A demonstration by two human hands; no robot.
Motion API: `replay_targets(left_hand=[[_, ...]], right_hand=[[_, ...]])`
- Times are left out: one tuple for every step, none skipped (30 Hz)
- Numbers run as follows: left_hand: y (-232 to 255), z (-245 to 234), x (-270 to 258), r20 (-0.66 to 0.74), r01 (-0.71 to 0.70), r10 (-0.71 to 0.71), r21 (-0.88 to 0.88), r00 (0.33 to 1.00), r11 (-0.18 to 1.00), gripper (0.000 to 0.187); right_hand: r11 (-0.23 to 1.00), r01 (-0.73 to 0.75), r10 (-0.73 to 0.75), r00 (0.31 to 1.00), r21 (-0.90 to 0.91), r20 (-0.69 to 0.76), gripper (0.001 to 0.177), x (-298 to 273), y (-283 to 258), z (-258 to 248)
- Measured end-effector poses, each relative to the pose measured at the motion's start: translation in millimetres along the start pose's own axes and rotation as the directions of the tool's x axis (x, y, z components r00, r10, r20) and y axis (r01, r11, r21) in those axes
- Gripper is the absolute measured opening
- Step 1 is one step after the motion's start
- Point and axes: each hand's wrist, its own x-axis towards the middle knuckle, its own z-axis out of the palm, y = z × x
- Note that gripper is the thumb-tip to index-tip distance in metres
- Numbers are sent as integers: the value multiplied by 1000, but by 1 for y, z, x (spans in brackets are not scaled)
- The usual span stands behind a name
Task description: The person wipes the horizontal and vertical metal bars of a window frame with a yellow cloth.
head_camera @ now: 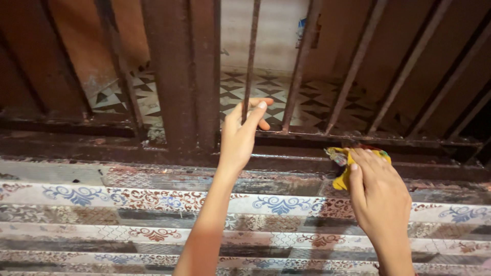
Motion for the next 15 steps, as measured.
replay_targets(left_hand=[[-1, 0, 0, 2, -10, 10, -1, 1000, 1000, 32], [-1, 0, 0, 5, -20, 20, -2, 1000, 1000, 32], [-1, 0, 0, 4, -32, 32, -4, 999, 999, 33], [-1, 1, 0, 2, -21, 21, -3, 1000, 1000, 33], [-1, 1, 0, -2, -12, 12, 0, 1000, 1000, 33], [0, 1, 0, -6, -3, 3, 3, 1000, 1000, 33], [1, 0, 0, -5, -10, 10, 6, 1000, 1000, 33], [2, 0, 0, -4, -17, 18, 10, 1000, 1000, 33], [3, 0, 0, -3, -23, 23, 11, 1000, 1000, 33], [3, 1, 0, -1, -4, 4, 2, 1000, 1000, 33], [4, 1, 0, 1, 14, -14, -8, 1000, 1000, 33], [4, 1, 0, 3, 32, -32, -17, 999, 999, 33], [4, 1, 0, 7, 28, -28, -24, 1000, 999, 33], [5, 1, 0, 11, 23, -23, -31, 1000, 999, 33], [5, 1, -1, 13, 20, -19, -37, 1000, 999, 32]], right_hand=[[1000, -6, 6, 1000, -15, 9, 34, 4, 4, 2], [999, -12, 12, 1000, -31, 17, 34, 9, 8, 4], [997, -57, 61, 995, -56, 77, 34, 14, 13, 4], [991, -101, 111, 985, -84, 134, 35, 20, 18, 4], [984, -142, 161, 969, -112, 189, 37, 25, 22, 4], [980, -160, 182, 960, -116, 212, 38, 27, 24, 3], [977, -180, 204, 950, -118, 235, 38, 29, 25, 2], [972, -200, 225, 939, -122, 259, 39, 29, 26, 2], [981, -160, 181, 958, -111, 221, 39, 27, 26, 1], [988, -120, 137, 974, -102, 182, 38, 25, 25, 1], [992, -79, 92, 986, -95, 141, 37, 22, 24, 0], [994, -42, 50, 995, -101, 82, 37, 16, 22, -3], [994, -5, 7, 1000, -107, 22, 37, 8, 19, -6], [993, 31, -36, 999, -116, -37, 38, 3, 17, -7], [992, 21, -25, 999, -121, -38, 39, 1, 17, -7]])
